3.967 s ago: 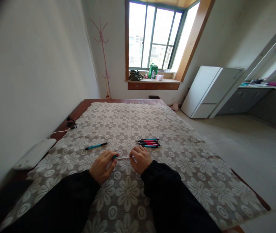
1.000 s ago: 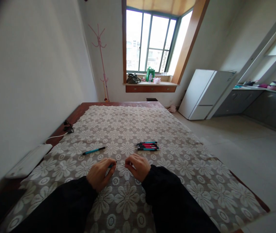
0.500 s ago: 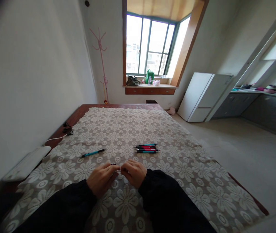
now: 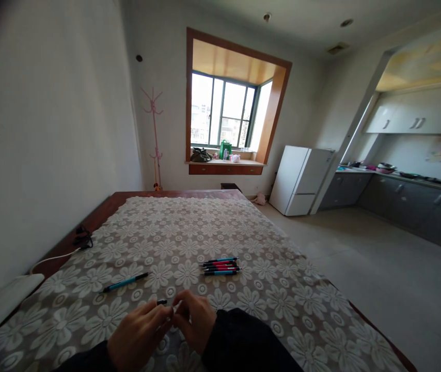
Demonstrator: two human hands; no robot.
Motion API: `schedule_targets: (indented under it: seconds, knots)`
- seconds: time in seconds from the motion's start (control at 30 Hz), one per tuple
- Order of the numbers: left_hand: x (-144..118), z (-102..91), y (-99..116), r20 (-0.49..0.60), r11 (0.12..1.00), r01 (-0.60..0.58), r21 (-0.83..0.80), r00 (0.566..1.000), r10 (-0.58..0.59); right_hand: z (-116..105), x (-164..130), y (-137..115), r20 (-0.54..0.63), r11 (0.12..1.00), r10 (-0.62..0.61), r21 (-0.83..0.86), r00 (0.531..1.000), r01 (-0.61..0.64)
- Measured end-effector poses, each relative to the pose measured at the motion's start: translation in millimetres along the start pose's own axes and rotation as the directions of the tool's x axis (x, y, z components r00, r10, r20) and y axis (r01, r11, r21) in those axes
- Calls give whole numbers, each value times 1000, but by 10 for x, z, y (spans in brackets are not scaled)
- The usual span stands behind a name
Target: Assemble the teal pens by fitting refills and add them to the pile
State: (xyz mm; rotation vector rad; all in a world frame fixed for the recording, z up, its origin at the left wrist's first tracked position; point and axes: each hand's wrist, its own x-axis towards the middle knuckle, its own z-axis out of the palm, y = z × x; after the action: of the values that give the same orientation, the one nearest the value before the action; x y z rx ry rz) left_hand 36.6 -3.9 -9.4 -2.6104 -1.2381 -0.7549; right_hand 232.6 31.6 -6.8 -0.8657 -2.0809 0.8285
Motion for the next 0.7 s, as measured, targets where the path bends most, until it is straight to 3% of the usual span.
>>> schedule_targets:
  seconds: [0.27, 0.43, 0.57, 0.7]
  knots:
    - [7, -49, 13, -12, 999, -30, -18, 999, 30, 43, -16, 14, 43, 998, 52, 35, 998, -53]
    - [15, -156, 11, -98, 984, 130, -117, 985, -142, -53, 79, 52, 38, 968, 56, 244, 998, -64]
    - [-10, -182, -50, -220, 918, 317, -239, 903, -369, -94, 104, 111, -43, 997, 80, 23, 996, -79]
    - [-11, -205, -65, -236, 854, 396, -337, 843, -483, -82, 63, 55, 71, 973, -136, -176, 988, 147]
